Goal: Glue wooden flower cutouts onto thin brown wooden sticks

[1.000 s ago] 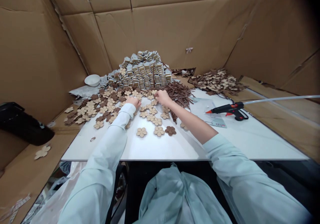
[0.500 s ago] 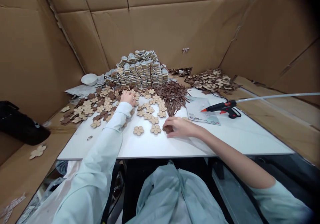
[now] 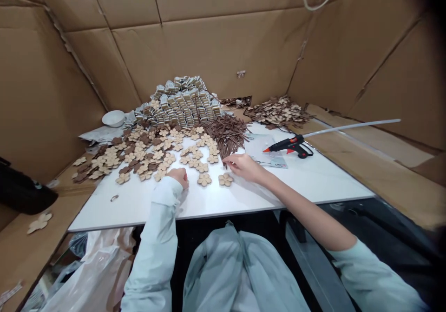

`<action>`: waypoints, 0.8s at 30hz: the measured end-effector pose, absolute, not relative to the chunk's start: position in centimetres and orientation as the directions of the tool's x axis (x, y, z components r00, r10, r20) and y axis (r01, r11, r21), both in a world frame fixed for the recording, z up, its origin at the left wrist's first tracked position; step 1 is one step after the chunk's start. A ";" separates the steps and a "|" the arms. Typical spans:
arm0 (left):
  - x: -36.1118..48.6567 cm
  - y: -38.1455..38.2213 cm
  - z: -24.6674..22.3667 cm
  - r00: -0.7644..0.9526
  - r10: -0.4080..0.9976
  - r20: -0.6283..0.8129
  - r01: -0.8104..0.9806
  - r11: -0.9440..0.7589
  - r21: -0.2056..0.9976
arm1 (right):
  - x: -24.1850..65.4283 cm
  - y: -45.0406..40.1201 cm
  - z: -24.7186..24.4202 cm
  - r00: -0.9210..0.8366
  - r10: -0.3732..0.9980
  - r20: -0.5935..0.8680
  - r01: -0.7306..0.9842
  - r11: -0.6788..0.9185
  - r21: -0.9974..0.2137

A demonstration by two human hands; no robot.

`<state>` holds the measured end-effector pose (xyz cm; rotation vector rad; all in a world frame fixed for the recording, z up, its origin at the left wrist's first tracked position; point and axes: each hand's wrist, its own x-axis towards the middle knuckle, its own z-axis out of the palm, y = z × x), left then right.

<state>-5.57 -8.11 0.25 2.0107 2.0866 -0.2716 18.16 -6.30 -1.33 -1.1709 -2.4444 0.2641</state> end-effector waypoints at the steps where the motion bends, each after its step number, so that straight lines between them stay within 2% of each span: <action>1: -5.3 -7.9 -0.1 -0.035 0.956 -0.291 0.999 0.045 0.027 | 18.6 -6.2 -1.0 -0.536 0.790 0.297 0.716 0.612 -0.337; 3: -4.8 -7.2 -0.3 -0.042 0.970 -0.238 0.999 0.047 0.017 | 19.5 -5.8 -0.7 -0.499 0.817 0.289 0.754 0.574 -0.320; 5: -4.0 -6.7 0.3 -0.009 0.995 -0.099 0.999 0.014 0.050 | 20.3 -5.0 -0.7 -0.488 0.839 0.240 0.787 0.542 -0.295; 7: -2.8 -6.7 1.2 0.074 0.994 0.078 0.989 -0.083 0.119 | 20.9 -3.9 -1.3 -0.492 0.850 0.191 0.809 0.527 -0.261; 9: -1.1 -7.4 1.9 0.222 0.962 0.161 0.953 -0.249 0.174 | 21.0 -2.5 -2.1 -0.504 0.844 0.186 0.817 0.535 -0.213; 10: -0.1 -7.8 2.1 0.342 0.932 0.120 0.911 -0.360 0.201 | 20.9 -1.8 -2.5 -0.511 0.836 0.200 0.819 0.544 -0.182; 12: 1.9 -8.7 1.8 0.525 0.849 -0.053 0.832 -0.499 0.243 | 20.5 -0.5 -3.2 -0.522 0.822 0.228 0.823 0.556 -0.120; 13: 2.8 -9.0 1.5 0.558 0.822 -0.112 0.820 -0.526 0.225 | 20.3 0.1 -3.4 -0.524 0.817 0.239 0.825 0.557 -0.095; 17: 4.7 -8.8 -0.2 0.524 0.843 -0.122 0.850 -0.508 0.140 | 20.1 1.6 -3.6 -0.537 0.795 0.281 0.815 0.575 -0.067; 20: 4.5 -7.5 -0.4 0.407 0.908 -0.095 0.913 -0.404 0.053 | 20.3 1.8 -3.2 -0.538 0.766 0.352 0.766 0.618 -0.174; 22: 4.2 -6.6 0.0 0.341 0.939 -0.041 0.940 -0.340 0.028 | 20.4 1.6 -2.8 -0.485 0.780 0.395 0.717 0.614 -0.331; 24: 4.4 -5.9 0.5 0.331 0.942 0.055 0.940 -0.334 0.067 | 20.4 1.1 -2.2 -0.386 0.822 0.419 0.649 0.565 -0.509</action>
